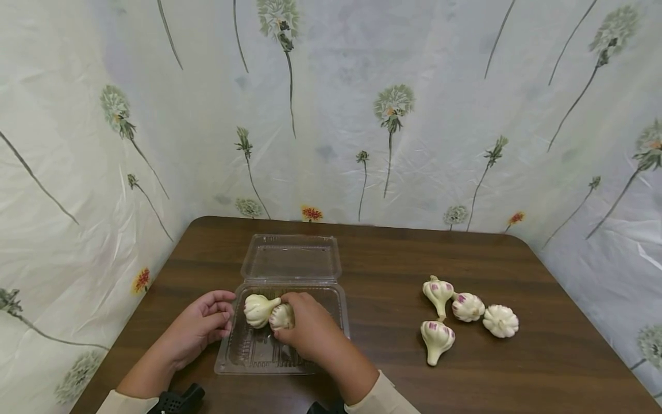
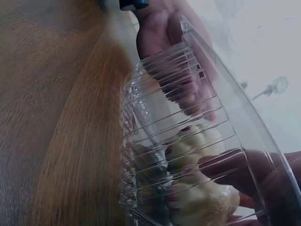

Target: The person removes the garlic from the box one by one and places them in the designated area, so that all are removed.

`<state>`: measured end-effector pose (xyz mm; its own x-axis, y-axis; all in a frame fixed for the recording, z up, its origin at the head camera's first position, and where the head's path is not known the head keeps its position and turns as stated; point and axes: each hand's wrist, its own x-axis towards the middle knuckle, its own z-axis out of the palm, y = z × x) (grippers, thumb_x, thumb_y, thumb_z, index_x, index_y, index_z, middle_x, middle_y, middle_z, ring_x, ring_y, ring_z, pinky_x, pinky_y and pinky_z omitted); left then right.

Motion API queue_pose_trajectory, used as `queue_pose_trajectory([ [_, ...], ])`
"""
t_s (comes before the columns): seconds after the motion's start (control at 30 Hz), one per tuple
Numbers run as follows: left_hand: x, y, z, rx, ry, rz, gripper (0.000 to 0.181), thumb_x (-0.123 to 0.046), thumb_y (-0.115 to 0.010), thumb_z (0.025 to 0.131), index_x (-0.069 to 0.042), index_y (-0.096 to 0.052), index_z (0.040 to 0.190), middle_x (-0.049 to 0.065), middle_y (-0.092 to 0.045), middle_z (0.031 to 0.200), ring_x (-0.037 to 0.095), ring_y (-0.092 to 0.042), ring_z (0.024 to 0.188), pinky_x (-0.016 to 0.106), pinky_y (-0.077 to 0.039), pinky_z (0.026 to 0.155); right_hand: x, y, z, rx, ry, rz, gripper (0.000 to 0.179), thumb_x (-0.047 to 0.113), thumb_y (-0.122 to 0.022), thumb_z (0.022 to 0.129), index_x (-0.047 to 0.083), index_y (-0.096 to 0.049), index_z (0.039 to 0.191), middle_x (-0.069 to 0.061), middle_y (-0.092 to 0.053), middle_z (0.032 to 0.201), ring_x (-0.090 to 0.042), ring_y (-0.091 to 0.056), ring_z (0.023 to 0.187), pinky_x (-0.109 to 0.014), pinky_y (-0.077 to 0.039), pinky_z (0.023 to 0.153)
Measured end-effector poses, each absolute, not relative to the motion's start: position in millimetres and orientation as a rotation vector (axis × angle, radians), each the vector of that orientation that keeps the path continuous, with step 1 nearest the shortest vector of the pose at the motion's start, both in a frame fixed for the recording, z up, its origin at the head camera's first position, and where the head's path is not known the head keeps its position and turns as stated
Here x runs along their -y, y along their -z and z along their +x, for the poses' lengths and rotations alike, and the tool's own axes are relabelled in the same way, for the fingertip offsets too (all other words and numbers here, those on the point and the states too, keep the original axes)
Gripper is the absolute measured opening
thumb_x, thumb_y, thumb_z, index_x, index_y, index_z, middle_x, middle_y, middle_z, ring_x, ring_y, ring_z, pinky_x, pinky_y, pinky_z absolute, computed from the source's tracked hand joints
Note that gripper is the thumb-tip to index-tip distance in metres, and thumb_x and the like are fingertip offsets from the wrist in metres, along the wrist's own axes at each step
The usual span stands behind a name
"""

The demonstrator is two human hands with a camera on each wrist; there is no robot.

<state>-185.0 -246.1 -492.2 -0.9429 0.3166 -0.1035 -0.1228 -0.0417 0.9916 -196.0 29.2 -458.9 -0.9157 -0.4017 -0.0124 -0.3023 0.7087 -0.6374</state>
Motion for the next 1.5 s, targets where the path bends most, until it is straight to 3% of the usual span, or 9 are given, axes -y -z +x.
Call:
queue_pose_trajectory([
  [0.23,246,492,-185,-1.94,-2.057,0.203,0.045,-0.005,-0.055,0.106,0.005,-0.035,0.145,0.002,-0.058,0.105,0.012,-0.064,0.083,0.025,-0.06,0.075,-29,461,-197,-2.755,1.017,-0.542,0.057,0.026,-0.086,0.088,0.013,-0.061,0.137,-0.006,-0.063,0.125,-0.017,-0.06,0.096,-0.038,-0.054,0.078],
  [0.67,246,491,-184,-1.924,-2.063,0.229,0.044,-0.007,-0.056,0.107,0.005,-0.036,0.145,0.001,-0.058,0.105,0.012,-0.063,0.085,0.025,-0.06,0.075,-33,463,-199,-2.785,1.045,-0.583,0.049,0.022,-0.086,0.089,0.012,-0.064,0.131,-0.009,-0.065,0.123,-0.02,-0.061,0.103,-0.04,-0.053,0.087],
  [1.1,246,493,-185,-1.927,-2.063,0.219,0.044,-0.008,-0.057,0.107,0.004,-0.037,0.144,0.001,-0.059,0.106,0.012,-0.064,0.085,0.024,-0.06,0.075,-35,457,-197,-2.827,1.036,-0.613,0.045,0.017,-0.086,0.086,0.011,-0.065,0.125,-0.01,-0.065,0.115,-0.02,-0.06,0.098,-0.039,-0.053,0.083],
  [1.5,246,493,-185,-1.921,-2.072,0.239,0.043,-0.007,-0.057,0.107,0.004,-0.038,0.144,0.001,-0.059,0.105,0.011,-0.064,0.084,0.023,-0.06,0.075,-39,461,-199,-2.815,1.077,-0.57,0.044,0.016,-0.082,0.09,0.011,-0.064,0.13,-0.007,-0.063,0.115,-0.016,-0.056,0.091,-0.034,-0.05,0.077],
])
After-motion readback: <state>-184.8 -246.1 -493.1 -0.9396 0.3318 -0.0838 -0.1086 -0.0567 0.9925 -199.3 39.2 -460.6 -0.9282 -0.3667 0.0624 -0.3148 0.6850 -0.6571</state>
